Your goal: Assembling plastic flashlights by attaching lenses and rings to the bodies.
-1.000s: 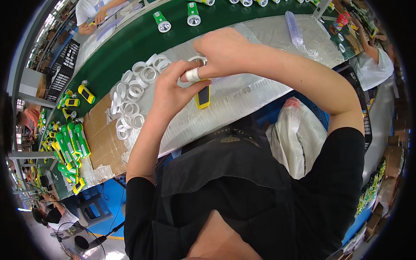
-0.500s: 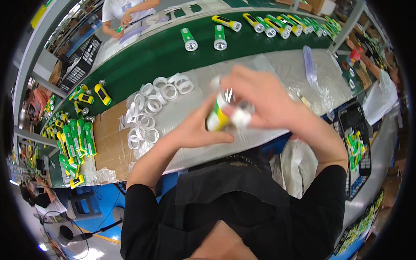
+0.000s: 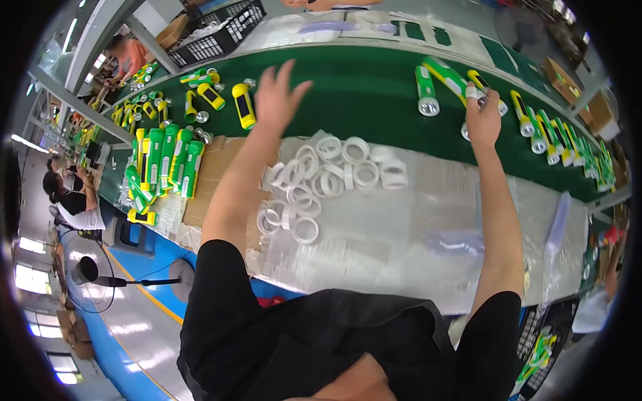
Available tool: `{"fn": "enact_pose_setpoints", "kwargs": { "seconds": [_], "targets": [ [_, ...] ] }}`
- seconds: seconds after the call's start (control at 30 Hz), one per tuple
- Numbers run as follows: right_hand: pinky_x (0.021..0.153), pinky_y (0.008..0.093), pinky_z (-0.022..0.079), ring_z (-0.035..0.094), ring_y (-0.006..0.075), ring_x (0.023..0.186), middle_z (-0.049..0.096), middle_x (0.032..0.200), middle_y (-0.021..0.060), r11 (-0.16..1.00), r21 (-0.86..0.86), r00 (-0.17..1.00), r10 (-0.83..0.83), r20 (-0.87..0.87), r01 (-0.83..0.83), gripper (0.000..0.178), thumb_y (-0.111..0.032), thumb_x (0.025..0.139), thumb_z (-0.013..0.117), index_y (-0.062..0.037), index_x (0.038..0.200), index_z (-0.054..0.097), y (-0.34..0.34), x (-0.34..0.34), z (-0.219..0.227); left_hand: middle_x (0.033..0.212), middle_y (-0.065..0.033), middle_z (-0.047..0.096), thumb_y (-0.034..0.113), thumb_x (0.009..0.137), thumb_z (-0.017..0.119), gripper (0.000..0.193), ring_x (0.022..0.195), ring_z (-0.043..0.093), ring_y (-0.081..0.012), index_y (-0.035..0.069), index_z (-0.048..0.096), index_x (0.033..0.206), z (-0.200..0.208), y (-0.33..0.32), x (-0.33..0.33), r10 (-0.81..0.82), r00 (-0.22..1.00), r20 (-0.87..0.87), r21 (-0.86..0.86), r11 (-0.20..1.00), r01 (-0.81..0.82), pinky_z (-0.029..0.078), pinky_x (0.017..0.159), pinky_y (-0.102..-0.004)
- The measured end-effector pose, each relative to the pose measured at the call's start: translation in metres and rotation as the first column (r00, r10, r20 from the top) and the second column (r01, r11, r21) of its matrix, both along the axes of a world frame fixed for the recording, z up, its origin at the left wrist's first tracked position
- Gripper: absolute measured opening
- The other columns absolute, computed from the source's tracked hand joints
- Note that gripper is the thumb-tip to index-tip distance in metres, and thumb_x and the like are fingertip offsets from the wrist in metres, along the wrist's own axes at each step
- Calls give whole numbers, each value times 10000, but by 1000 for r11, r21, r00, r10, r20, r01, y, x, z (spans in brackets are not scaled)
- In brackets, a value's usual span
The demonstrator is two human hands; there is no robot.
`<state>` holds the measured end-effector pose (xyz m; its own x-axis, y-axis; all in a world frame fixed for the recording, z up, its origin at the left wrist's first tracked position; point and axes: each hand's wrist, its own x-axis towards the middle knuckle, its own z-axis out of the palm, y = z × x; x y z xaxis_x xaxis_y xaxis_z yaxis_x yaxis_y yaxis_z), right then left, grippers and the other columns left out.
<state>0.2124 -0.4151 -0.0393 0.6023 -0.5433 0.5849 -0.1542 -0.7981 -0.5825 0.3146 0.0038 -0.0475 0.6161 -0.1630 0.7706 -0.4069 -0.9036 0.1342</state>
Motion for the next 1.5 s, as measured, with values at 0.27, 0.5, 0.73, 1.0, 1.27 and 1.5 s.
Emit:
{"fn": "enact_pose_setpoints", "kwargs": {
  "seconds": [0.27, 0.5, 0.73, 1.0, 1.27, 1.5],
  "targets": [
    [771, 474, 510, 661, 321, 941, 665, 1003, 127, 821, -569, 853, -264, -450, -46, 433, -418, 837, 668, -82, 1079, 543, -1, 57, -27, 1122, -224, 623, 435, 879, 615, 714, 1018, 633, -389, 269, 304, 1500, -67, 122, 51, 444, 627, -641, 223, 889, -401, 534, 853, -463],
    [753, 335, 510, 647, 210, 890, 669, 989, 108, 817, -103, 823, 565, -60, -568, 208, -140, 937, 573, -54, 1114, 639, 43, -9, -16, 830, -95, 628, 193, 895, 677, 704, 699, 590, -152, 76, 303, 1481, -10, -2, -60, -631, 690, -355, -740, 640, 205, 488, 655, -290],
    [874, 363, 521, 648, 212, 980, 646, 1084, 138, 290, 833, 756, 620, 211, -470, 619, -473, 896, 656, 30, 1234, 527, 147, -171, 19, 1101, -139, 644, 161, 822, 748, 831, 851, 657, -191, 69, 264, 1491, 3, -89, -251, -867, 328, -376, -628, 499, 597, 508, 665, -274],
    [728, 391, 503, 624, 275, 800, 605, 918, 168, -275, 831, 492, 699, 519, -484, 687, -367, 803, 712, -38, 1331, 421, 139, -294, -3, 1317, -266, 549, 621, 991, 328, 807, 1214, 564, -329, -29, 282, 1467, -25, -141, -262, -970, -164, -177, -977, 193, -85, 473, 1006, -422],
    [757, 338, 516, 633, 197, 839, 611, 954, 109, -79, 916, 500, 818, 284, -392, 584, -377, 933, 641, -29, 1344, 417, 146, -317, -2, 941, -122, 654, 354, 1038, 452, 443, 890, 615, -210, -37, 659, 1034, 1, -130, -298, -986, -131, -106, -994, 109, -21, 497, 770, -321],
    [771, 311, 526, 636, 149, 858, 602, 1050, 79, 63, 858, 640, 695, 329, -509, 488, -300, 964, 624, -24, 1326, 447, 158, -313, -30, 1160, -125, 656, 470, 1027, 308, 560, 1129, 587, -326, 49, 652, 1158, 0, -131, -306, -972, 116, -202, -306, 175, 936, 384, 986, -458]
  ]
}}
